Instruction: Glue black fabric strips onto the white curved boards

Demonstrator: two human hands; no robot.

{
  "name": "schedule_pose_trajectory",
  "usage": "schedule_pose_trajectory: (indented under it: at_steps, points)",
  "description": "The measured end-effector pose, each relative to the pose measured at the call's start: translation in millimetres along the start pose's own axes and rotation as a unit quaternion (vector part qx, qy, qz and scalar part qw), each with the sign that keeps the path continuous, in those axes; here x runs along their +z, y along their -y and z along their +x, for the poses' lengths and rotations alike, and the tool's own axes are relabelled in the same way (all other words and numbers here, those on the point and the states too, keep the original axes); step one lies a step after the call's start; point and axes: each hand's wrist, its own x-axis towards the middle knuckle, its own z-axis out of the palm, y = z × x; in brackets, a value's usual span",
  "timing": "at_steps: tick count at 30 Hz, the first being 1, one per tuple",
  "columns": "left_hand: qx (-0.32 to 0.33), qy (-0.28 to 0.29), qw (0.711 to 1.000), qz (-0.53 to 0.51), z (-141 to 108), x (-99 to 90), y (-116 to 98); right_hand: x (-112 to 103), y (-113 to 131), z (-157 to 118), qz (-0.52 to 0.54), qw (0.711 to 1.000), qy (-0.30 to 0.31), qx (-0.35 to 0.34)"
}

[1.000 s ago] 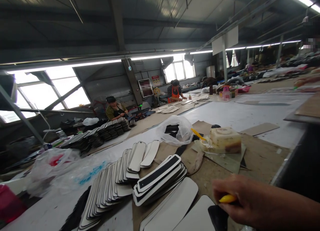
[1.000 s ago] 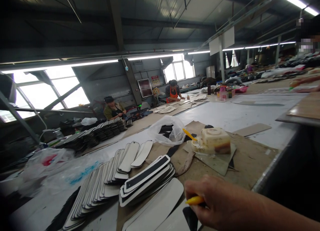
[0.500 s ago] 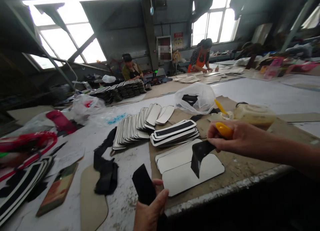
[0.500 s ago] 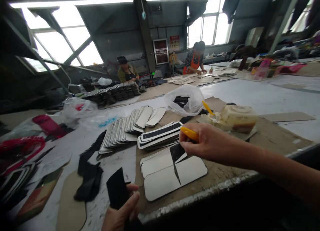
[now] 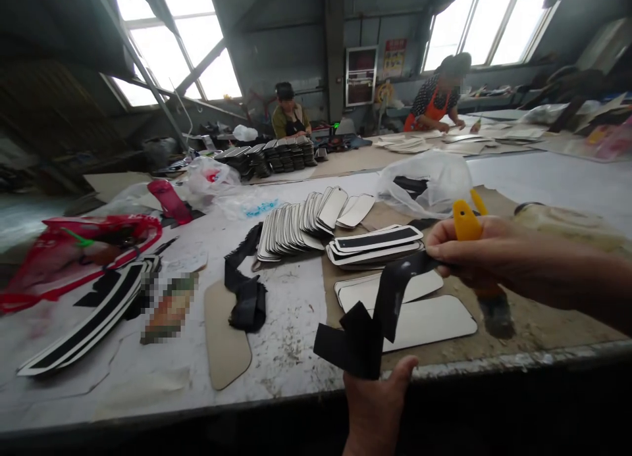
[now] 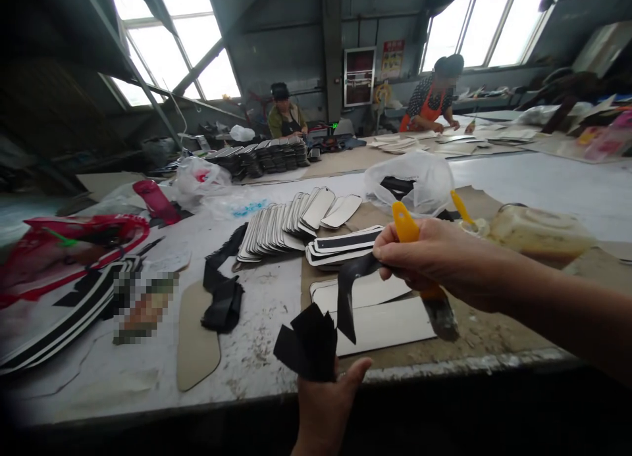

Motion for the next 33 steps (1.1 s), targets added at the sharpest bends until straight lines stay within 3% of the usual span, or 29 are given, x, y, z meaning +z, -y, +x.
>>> schedule_pose_trajectory:
  at_steps: [3,6,12,18,26,33]
  points:
    - [0.159,-0.122,0.979,0.029,1.8,11.4,14.0,2.9,6.0,-3.6,0.038,0.999,-0.016,0.027]
    - [0.218,-0.176,0.96,0.025,4.2,18.7,25.7,2.3,10.7,-7.8,0.078,0.994,-0.028,0.074]
    - [0.18,-0.207,0.96,-0.047,8.3,8.6,16.8,-8.5,2.5,-12.5,0.122,0.987,-0.033,0.094]
    - [0.135,-0.191,0.971,-0.052,6.0,-6.8,-3.5,-22.3,-16.2,-15.5,0.161,0.981,-0.031,0.108]
    - [0.113,-0.199,0.972,-0.048,12.5,-12.9,-9.5,-34.3,-31.7,-18.7,0.164,0.979,-0.02,0.123]
    - [0.07,-0.198,0.974,-0.087,-6.4,-3.7,-32.7,-34.7,-30.5,-20.6,0.186,0.974,-0.035,0.123]
